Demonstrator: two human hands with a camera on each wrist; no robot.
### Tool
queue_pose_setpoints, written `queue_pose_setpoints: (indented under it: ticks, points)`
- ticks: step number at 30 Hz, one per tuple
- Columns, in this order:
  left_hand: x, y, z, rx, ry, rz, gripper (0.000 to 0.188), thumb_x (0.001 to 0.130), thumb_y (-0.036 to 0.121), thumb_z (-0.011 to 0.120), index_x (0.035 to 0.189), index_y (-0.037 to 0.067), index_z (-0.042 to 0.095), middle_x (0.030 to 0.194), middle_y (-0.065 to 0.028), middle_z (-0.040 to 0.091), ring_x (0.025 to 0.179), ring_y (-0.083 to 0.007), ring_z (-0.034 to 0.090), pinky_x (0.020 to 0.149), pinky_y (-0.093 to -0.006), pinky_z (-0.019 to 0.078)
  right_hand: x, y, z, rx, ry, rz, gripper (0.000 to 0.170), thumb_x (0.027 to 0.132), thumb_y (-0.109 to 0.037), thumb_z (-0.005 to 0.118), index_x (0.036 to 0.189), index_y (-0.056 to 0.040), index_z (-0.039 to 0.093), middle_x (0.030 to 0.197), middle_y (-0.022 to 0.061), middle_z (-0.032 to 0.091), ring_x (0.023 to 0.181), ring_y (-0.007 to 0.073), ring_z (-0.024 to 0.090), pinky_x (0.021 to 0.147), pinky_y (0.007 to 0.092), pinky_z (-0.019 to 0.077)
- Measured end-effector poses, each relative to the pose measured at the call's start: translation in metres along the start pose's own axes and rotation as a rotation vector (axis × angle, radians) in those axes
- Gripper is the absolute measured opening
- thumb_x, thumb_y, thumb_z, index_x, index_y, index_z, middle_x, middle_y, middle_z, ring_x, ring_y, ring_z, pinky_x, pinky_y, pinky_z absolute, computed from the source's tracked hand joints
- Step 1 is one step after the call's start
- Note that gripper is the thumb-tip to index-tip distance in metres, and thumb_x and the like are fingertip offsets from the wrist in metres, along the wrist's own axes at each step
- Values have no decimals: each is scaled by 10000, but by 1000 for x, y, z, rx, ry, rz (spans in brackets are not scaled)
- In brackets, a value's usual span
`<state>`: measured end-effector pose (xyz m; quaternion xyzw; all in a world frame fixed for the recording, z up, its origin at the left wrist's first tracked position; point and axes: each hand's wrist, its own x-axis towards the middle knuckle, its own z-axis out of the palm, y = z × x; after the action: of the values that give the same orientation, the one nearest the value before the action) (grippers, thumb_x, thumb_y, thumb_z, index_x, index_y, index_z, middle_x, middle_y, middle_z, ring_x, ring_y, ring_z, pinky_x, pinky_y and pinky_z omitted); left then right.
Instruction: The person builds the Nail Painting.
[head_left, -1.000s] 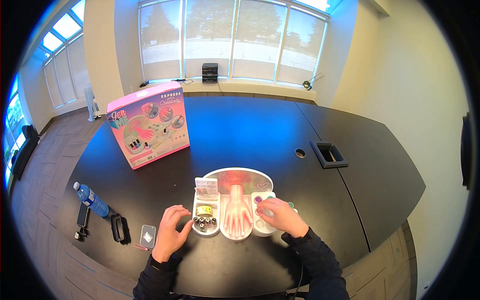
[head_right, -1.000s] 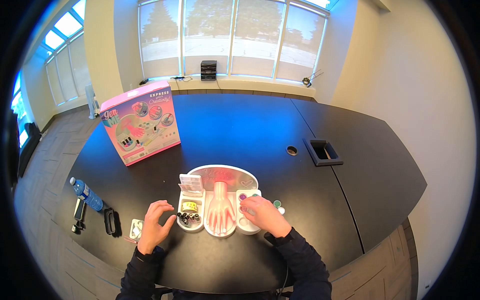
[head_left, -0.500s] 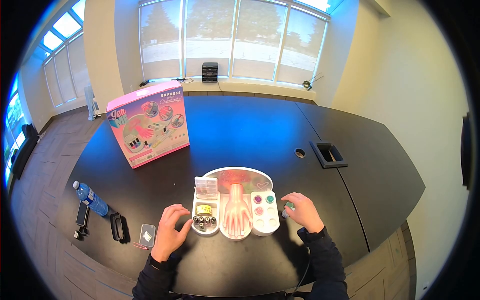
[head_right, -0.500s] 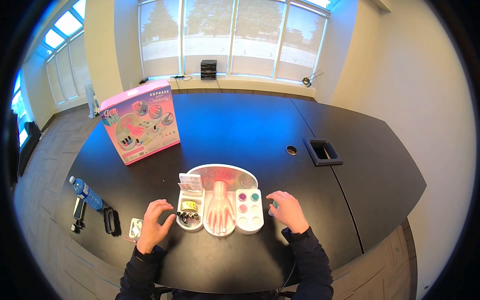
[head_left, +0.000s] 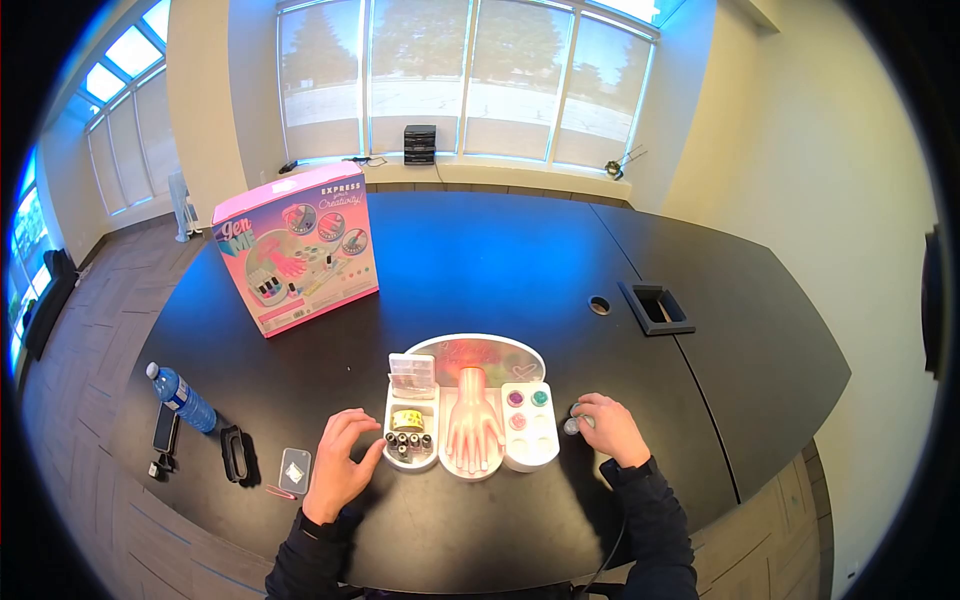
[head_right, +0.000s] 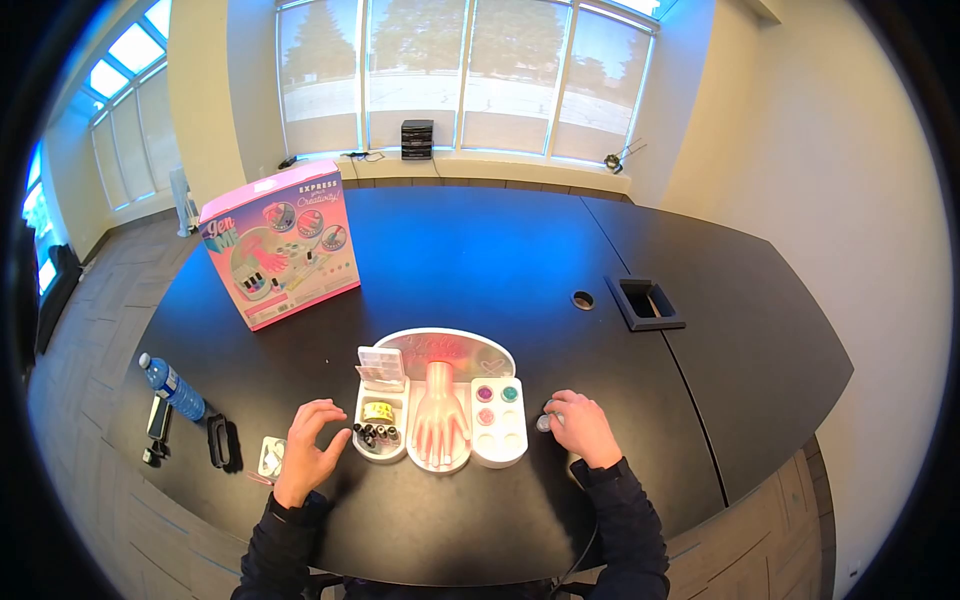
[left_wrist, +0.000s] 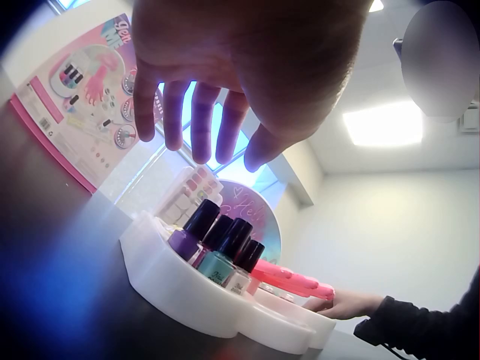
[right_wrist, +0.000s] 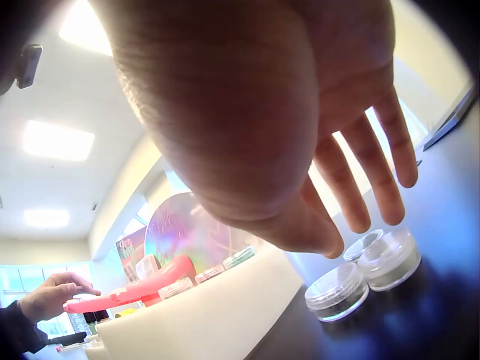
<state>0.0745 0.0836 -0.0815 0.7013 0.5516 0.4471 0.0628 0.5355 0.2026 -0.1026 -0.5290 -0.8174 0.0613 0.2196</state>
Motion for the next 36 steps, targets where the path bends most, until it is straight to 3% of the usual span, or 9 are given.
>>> queue_pose_setpoints:
  ticks: [18, 26, 36]
  points:
    - [0, 0, -1, 1, 5, -11, 249, 898, 66, 855, 1124, 30, 759, 1211, -130, 732, 1295, -375, 657, 1089, -478, 539, 5, -9, 0, 80, -5, 4, 205, 950, -124, 725, 1105, -53, 838, 1350, 181, 740, 1166, 433, 720, 1039, 505, 583]
    - [0, 0, 1, 1, 2, -2, 241, 901, 62, 851, 1121, 26, 757, 1209, -131, 731, 1290, -375, 658, 1085, -477, 540, 2, -43, -17, 89, 32, -176, 170, 935, -96, 743, 1083, -67, 822, 1352, 138, 741, 1129, 378, 715, 998, 483, 578]
    - [0, 1, 0, -6, 8, 3, 244, 900, 62, 855, 1120, 21, 755, 1205, -132, 733, 1285, -379, 661, 1082, -477, 541, 0, -69, -13, 94, -50, -255, 187, 929, -107, 753, 1095, -65, 827, 1353, 129, 741, 1117, 343, 707, 996, 469, 562]
